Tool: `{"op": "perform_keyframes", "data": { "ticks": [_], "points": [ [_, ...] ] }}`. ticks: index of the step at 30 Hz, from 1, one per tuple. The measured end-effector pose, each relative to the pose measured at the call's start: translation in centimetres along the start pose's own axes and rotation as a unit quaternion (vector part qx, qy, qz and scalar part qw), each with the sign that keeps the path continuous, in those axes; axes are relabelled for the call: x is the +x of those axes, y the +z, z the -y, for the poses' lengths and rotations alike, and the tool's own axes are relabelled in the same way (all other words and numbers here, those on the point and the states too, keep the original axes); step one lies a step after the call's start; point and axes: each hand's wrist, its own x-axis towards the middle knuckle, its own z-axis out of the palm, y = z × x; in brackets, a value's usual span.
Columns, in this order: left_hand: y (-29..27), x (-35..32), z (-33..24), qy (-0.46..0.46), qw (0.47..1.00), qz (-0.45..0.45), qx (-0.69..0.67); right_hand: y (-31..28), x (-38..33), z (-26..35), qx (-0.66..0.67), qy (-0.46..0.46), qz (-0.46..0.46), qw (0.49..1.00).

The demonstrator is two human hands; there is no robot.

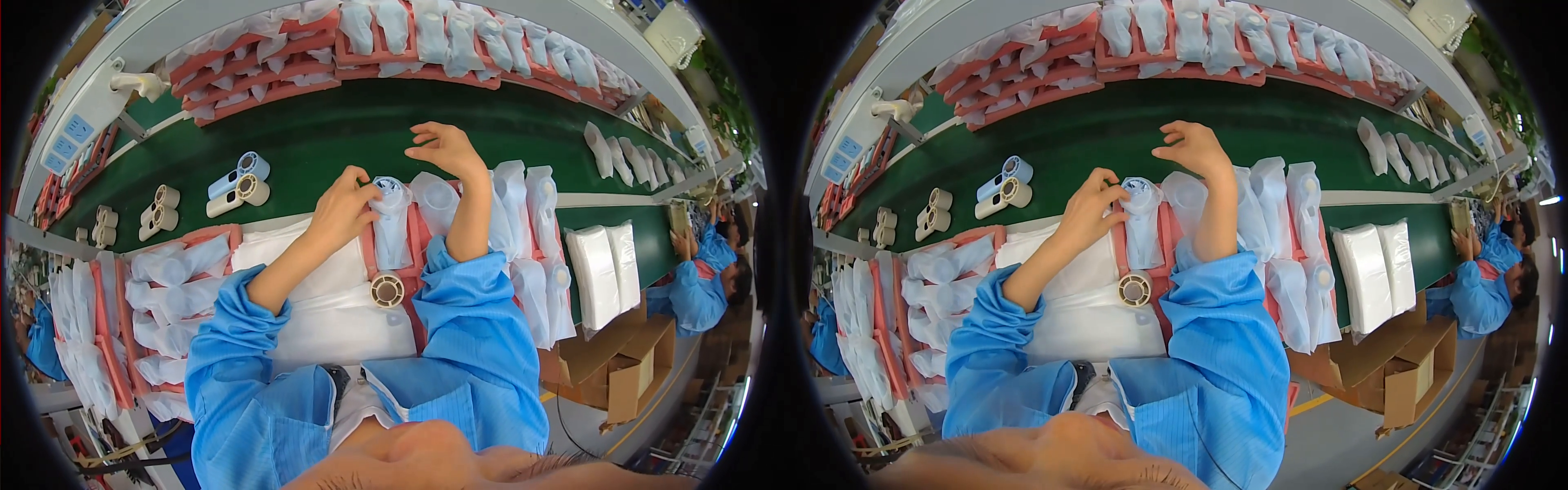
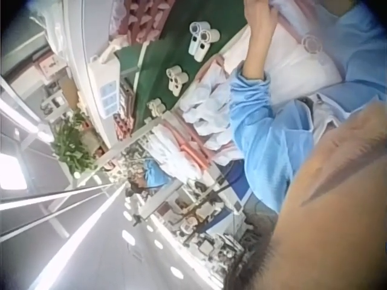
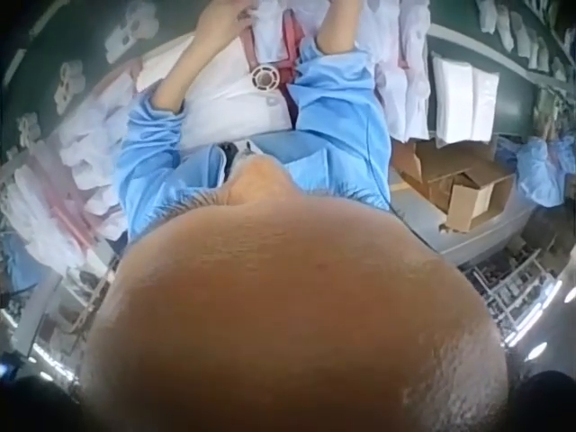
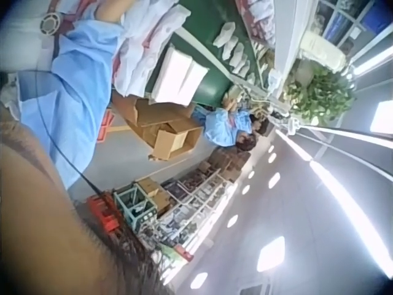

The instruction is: The person packs electronic devices into protective plastic bags by hand, then places them into a packaging box.

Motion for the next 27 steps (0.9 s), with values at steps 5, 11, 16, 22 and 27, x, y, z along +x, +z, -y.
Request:
{"op": "perform_keyframes", "data": {
  "ticks": [5,11,16,22,27],
  "points": [
    [0.6,2.2,2.1,-0.033,0.994,0.055,-0.094,0.1,-0.1,0.0,-0.011,-0.008,0.007,1.0],
    [1.7,3.8,7.8,-0.257,0.929,-0.083,-0.253,-0.2,0.3,-0.2,-0.017,-0.007,-0.013,1.0],
    [-0.3,0.5,5.1,-0.239,0.947,-0.081,-0.197,1.1,-0.2,0.2,-0.028,-0.049,0.033,0.998],
    [-5.1,-3.0,1.0,-0.126,0.989,-0.015,-0.071,4.0,2.1,0.6,-0.156,-0.072,0.245,0.954],
    [-5.4,-6.8,2.6,-0.136,0.988,-0.024,-0.062,5.8,2.3,0.7,-0.034,-0.09,0.009,0.995]
  ]
}}
